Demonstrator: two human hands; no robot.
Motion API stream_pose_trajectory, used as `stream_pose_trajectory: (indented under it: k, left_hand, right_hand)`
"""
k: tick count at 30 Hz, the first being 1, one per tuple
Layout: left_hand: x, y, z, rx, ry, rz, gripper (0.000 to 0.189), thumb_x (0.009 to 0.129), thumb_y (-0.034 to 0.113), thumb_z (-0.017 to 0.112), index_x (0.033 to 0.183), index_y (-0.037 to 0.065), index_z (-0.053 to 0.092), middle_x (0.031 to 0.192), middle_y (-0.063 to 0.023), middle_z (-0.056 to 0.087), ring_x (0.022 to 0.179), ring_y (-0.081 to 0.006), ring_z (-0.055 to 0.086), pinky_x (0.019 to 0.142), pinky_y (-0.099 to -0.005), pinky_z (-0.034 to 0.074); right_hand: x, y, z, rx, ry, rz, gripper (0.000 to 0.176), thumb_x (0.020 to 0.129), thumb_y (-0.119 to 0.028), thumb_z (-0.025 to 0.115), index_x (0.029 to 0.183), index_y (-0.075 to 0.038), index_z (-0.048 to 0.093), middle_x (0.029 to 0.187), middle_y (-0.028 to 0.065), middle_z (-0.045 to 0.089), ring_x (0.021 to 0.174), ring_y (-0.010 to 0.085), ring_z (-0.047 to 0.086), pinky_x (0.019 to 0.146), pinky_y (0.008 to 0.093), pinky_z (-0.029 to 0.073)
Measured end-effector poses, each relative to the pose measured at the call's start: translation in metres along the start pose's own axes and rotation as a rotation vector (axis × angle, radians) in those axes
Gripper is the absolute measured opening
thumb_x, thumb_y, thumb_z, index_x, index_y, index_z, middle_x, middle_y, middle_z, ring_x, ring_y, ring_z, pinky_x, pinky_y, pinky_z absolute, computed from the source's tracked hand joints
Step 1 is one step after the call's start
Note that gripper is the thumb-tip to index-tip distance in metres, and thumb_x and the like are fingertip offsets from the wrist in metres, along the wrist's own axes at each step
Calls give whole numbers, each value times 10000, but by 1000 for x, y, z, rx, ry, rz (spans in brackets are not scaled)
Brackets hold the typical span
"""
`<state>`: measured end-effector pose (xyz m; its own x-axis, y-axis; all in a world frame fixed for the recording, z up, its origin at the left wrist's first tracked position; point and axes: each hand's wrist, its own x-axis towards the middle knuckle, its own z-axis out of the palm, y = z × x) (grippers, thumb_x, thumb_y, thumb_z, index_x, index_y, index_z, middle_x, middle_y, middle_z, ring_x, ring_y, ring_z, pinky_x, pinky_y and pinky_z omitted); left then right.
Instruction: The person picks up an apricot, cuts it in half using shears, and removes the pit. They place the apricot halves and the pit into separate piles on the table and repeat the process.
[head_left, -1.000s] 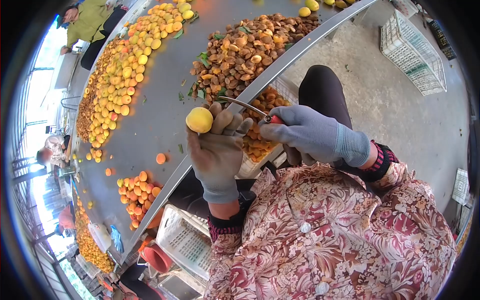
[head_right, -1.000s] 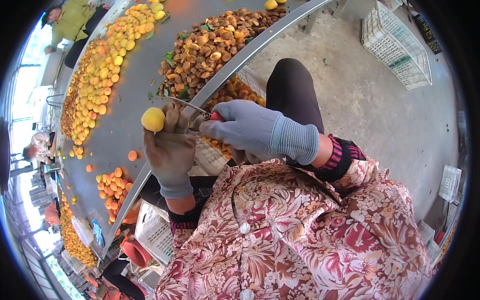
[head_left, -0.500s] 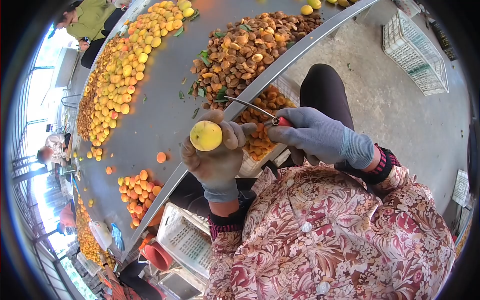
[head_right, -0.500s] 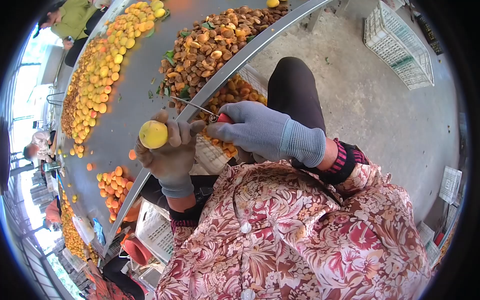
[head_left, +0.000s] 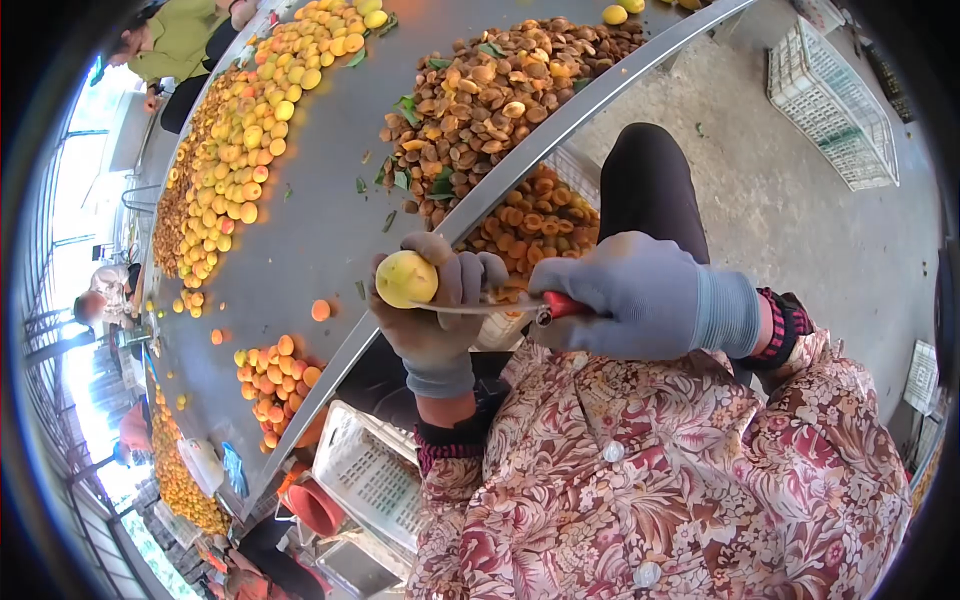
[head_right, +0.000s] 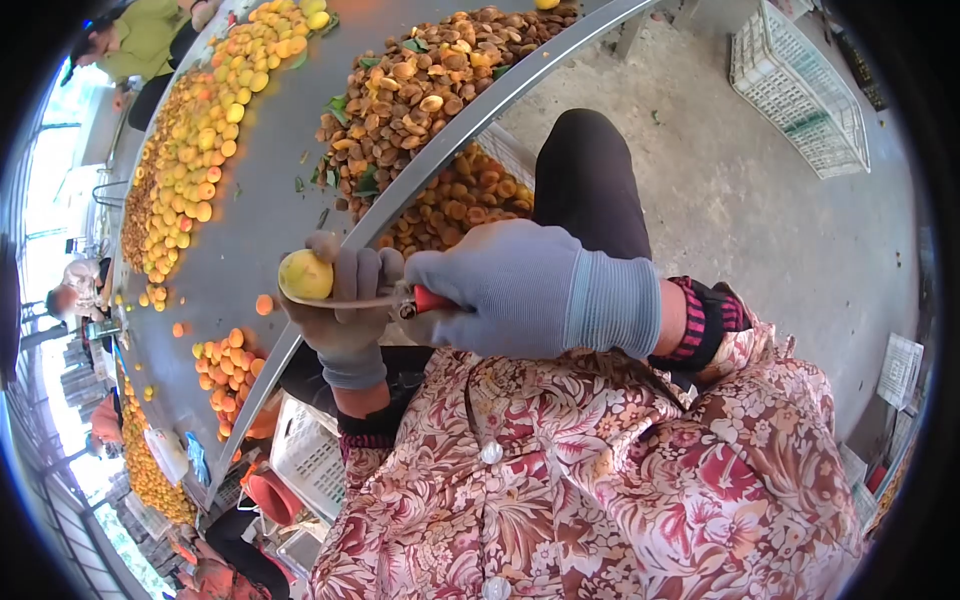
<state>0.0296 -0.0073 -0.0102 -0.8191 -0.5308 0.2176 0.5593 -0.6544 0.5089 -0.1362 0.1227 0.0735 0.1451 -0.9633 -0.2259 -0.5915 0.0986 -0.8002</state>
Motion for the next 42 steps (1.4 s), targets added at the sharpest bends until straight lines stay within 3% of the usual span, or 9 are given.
stream_pose_trajectory:
  k: [6, 11, 14, 16, 19, 36, 39, 41, 42]
  left_hand:
    - [-5, 0, -2, -105, 50, -7, 482, 942, 496, 259, 981, 71, 483, 499, 8, 391, 478, -120, 308, 623, -317, 287]
    - [-5, 2, 2, -194, 89, -41, 515, 940, 503, 258, 1010, 55, 503, 516, -3, 394, 487, -130, 309, 619, -326, 304]
    - [-1, 4, 1, -12, 91, 7, 524, 934, 485, 321, 1076, 27, 532, 605, -34, 499, 561, -155, 414, 692, -387, 388]
    - [-4, 6, 3, 36, 303, 24, 539, 916, 465, 405, 1147, -5, 532, 772, -81, 603, 694, -203, 526, 798, -457, 427]
    - [-4, 8, -3, 116, 219, 40, 558, 897, 442, 467, 1196, -27, 506, 903, -113, 639, 787, -231, 576, 855, -472, 425]
    - [-4, 8, 1, 260, 296, 69, 574, 892, 431, 457, 1296, 25, 431, 925, -108, 571, 879, -217, 515, 853, -460, 413]
    - [-5, 6, -2, 271, 309, 71, 558, 903, 427, 435, 1285, 20, 439, 915, -103, 568, 876, -216, 510, 837, -452, 414]
    - [-4, 3, -6, 282, 293, 78, 548, 912, 425, 418, 1277, 18, 445, 912, -102, 568, 877, -215, 510, 833, -449, 414]
    - [-4, 2, -8, 358, 299, 108, 530, 927, 412, 381, 1261, 6, 452, 902, -108, 571, 867, -216, 513, 829, -441, 420]
  right_hand:
    - [1, 0, 9, -30, 20, -118, 318, 857, -405, 542, 904, -92, 512, 660, 145, 575, 646, 338, 598, 591, 429, 468]
    - [1, -8, 5, 17, -43, 18, 320, 866, -394, 540, 912, -78, 514, 687, 158, 580, 683, 345, 599, 621, 425, 466]
    - [2, 5, 17, 158, 135, -60, 277, 860, -322, 594, 876, -63, 499, 589, 132, 498, 571, 325, 543, 529, 384, 404]
    - [4, 5, 18, 159, 143, -41, 279, 862, -322, 594, 866, -60, 497, 583, 133, 493, 566, 322, 537, 527, 383, 400]
    - [4, 3, 17, 139, 139, 4, 285, 863, -321, 592, 844, -56, 487, 572, 133, 480, 557, 320, 526, 524, 384, 393]
    - [9, 10, 23, -22, 148, 57, 301, 870, -339, 553, 845, -57, 449, 562, 146, 477, 580, 350, 534, 550, 422, 399]
    - [9, 6, 20, -40, 144, 67, 301, 876, -341, 544, 861, -56, 450, 587, 164, 505, 611, 361, 554, 565, 435, 410]
    - [12, 1, 16, -59, 30, 210, 326, 881, -372, 497, 908, -47, 502, 756, 184, 600, 755, 361, 605, 683, 443, 475]
    - [11, 0, 17, -59, 30, 211, 326, 881, -372, 497, 908, -47, 502, 756, 184, 600, 755, 361, 605, 683, 443, 475]
